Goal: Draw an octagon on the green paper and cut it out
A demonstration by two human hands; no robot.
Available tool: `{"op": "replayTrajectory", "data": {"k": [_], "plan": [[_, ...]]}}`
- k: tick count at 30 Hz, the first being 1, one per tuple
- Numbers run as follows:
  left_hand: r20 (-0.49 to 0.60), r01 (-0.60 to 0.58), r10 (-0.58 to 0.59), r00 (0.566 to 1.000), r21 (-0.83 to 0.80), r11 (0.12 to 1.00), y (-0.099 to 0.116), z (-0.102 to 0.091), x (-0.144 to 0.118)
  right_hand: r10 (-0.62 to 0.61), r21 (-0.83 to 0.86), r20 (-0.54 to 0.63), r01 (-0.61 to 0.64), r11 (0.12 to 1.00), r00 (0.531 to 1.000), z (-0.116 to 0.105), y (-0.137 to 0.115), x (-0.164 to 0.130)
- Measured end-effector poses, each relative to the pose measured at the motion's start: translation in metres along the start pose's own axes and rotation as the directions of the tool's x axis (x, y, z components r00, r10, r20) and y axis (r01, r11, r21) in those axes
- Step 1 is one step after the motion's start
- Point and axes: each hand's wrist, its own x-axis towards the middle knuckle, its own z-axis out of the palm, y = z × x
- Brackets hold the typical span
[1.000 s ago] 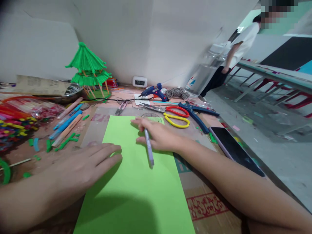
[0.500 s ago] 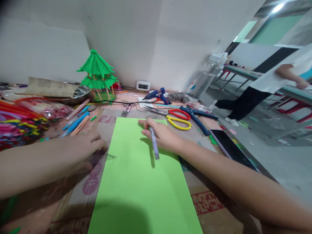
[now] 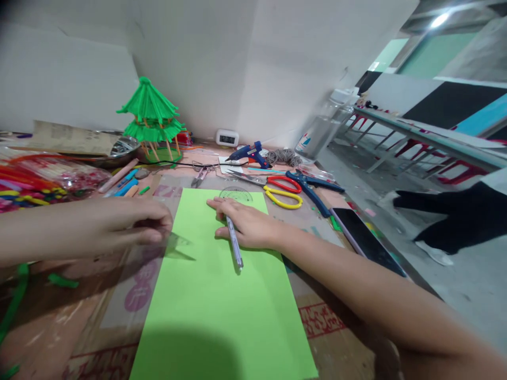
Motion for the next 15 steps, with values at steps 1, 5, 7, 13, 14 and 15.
{"op": "replayTrajectory", "data": {"k": [1, 5, 7, 13, 14, 15], "plan": [[0.007, -0.029, 0.029, 1.000, -0.017, 0.999, 0.004, 0.002, 0.009, 0.012, 0.006, -0.035, -0.011, 1.000, 0.999, 0.002, -0.001, 0.001], [-0.014, -0.100, 0.100, 0.995, 0.002, 0.995, 0.013, 0.027, 0.043, 0.115, 0.033, -0.221, -0.111, 0.993, 0.968, 0.006, -0.001, -0.001], [-0.097, -0.102, 0.110, 0.989, 0.081, 0.991, 0.016, 0.041, 0.047, 0.137, 0.046, -0.249, -0.129, 0.991, 0.959, 0.002, -0.001, -0.005], [-0.208, -0.055, 0.138, 0.968, 0.361, 0.931, 0.034, 0.059, 0.010, 0.133, 0.086, -0.205, -0.118, 0.989, 0.970, -0.013, -0.002, -0.025], [-0.218, -0.066, 0.164, 0.962, 0.395, 0.916, 0.037, 0.060, 0.007, 0.132, 0.097, -0.216, -0.113, 0.989, 0.968, -0.013, -0.001, -0.027], [-0.213, -0.090, 0.195, 0.958, 0.422, 0.902, 0.040, 0.062, 0.005, 0.126, 0.106, -0.229, -0.104, 0.989, 0.965, -0.012, 0.001, -0.029]]}}
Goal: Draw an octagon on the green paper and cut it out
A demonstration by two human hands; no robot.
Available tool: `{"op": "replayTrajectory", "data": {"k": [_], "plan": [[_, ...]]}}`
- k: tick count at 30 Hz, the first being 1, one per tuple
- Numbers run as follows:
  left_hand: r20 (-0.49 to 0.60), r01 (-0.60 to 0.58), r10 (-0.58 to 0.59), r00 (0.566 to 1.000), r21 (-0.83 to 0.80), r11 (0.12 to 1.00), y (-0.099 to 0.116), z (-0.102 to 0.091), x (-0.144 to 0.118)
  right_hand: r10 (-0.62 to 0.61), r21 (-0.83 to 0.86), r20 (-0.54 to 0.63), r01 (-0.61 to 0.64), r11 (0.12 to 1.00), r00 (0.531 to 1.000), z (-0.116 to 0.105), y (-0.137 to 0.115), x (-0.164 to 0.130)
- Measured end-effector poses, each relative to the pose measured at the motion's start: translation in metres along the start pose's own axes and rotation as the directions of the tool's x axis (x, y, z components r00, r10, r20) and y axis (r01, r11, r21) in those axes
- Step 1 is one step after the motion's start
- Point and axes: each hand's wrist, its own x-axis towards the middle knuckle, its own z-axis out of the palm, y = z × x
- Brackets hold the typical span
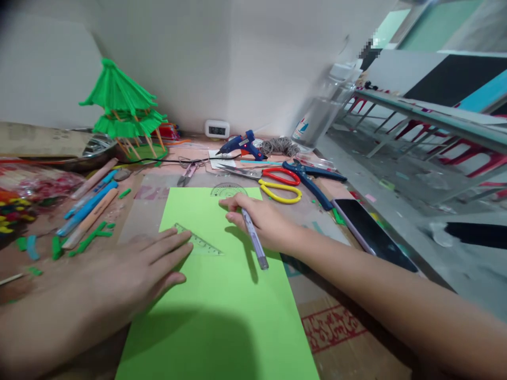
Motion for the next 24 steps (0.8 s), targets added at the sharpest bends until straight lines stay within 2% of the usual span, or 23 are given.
{"op": "replayTrajectory", "data": {"k": [4, 7, 11, 14, 18, 24], "plan": [[-0.017, -0.084, 0.085, 0.996, 0.045, 0.995, 0.008, 0.013, 0.006, -0.061, 0.024, -0.015, 0.062, 0.998, 0.998, 0.008, 0.004, -0.005], [-0.039, -0.086, 0.090, 0.995, 0.087, 0.993, 0.011, 0.025, 0.008, -0.180, -0.004, -0.034, 0.180, 0.984, 0.983, 0.009, 0.002, -0.010], [-0.132, -0.140, 0.161, 0.978, 0.160, 0.977, 0.012, 0.037, 0.001, -0.389, -0.070, -0.055, 0.385, 0.920, 0.920, 0.003, -0.010, -0.018], [-0.142, -0.160, 0.177, 0.974, 0.119, 0.980, 0.010, 0.043, -0.004, -0.495, -0.079, 0.062, 0.499, 0.863, 0.867, -0.001, -0.019, -0.021], [-0.156, -0.134, 0.142, 0.978, 0.057, 0.989, 0.007, 0.044, -0.006, -0.508, -0.088, 0.179, 0.528, 0.845, 0.843, -0.003, -0.026, -0.023], [-0.163, -0.135, 0.133, 0.978, -0.003, 0.991, 0.006, 0.042, -0.008, -0.480, -0.101, 0.168, 0.500, 0.860, 0.861, -0.003, -0.025, -0.024]]}}
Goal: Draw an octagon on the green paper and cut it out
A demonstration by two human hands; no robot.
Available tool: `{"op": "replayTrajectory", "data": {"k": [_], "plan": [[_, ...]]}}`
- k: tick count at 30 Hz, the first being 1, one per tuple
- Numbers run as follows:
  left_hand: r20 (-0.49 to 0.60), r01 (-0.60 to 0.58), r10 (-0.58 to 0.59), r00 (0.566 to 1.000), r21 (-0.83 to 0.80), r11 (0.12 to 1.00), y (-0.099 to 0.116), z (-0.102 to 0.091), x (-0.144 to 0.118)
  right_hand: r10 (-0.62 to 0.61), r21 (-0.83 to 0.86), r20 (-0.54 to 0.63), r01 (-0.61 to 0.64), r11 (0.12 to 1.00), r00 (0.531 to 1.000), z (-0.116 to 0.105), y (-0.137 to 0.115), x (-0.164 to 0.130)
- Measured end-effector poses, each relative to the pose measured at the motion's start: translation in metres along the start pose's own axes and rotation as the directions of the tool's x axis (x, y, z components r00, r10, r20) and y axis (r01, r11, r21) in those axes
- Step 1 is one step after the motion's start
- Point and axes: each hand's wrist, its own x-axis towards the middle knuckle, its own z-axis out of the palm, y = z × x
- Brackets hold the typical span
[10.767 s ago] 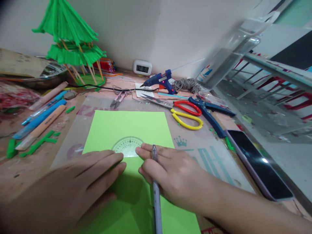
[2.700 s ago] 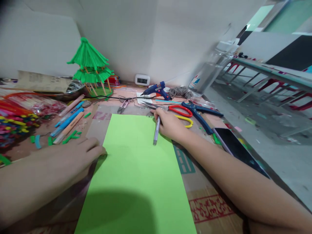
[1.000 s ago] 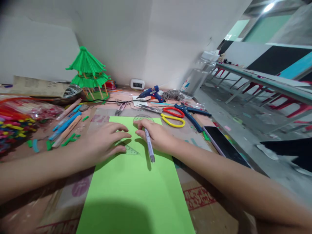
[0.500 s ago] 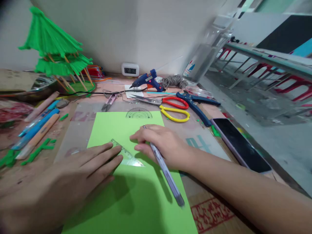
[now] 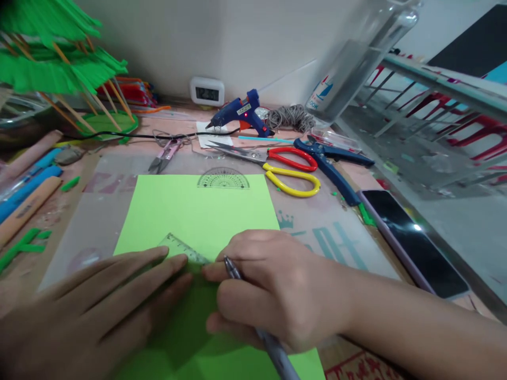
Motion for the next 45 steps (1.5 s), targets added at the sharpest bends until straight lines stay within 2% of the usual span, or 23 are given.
{"op": "replayTrajectory", "data": {"k": [16, 20, 27, 36, 42, 45], "plan": [[0.051, -0.004, 0.005, 0.999, -0.017, 1.000, 0.001, 0.007, -0.015, -0.008, -0.056, 0.015, 0.009, 0.998, 1.000, 0.001, -0.002, 0.003], [0.011, 0.011, -0.011, 1.000, -0.022, 1.000, 0.003, 0.010, -0.018, 0.013, -0.047, 0.022, -0.012, 0.999, 1.000, -0.001, -0.003, 0.006], [0.065, 0.005, -0.004, 0.998, -0.020, 1.000, 0.001, 0.009, -0.016, 0.017, -0.035, 0.022, -0.016, 0.999, 1.000, 0.000, -0.003, 0.006], [0.068, 0.017, -0.017, 0.998, -0.009, 1.000, 0.001, 0.007, -0.012, -0.033, -0.049, 0.029, 0.035, 0.998, 0.999, -0.001, -0.002, 0.002], [0.072, -0.021, 0.021, 0.997, -0.007, 1.000, 0.001, 0.005, -0.013, 0.061, 0.022, 0.056, -0.062, 0.998, 0.997, -0.004, -0.004, 0.006], [0.079, -0.004, 0.005, 0.997, -0.006, 1.000, 0.002, 0.005, -0.014, 0.013, -0.004, 0.013, -0.013, 1.000, 1.000, -0.003, -0.003, 0.004]]}}
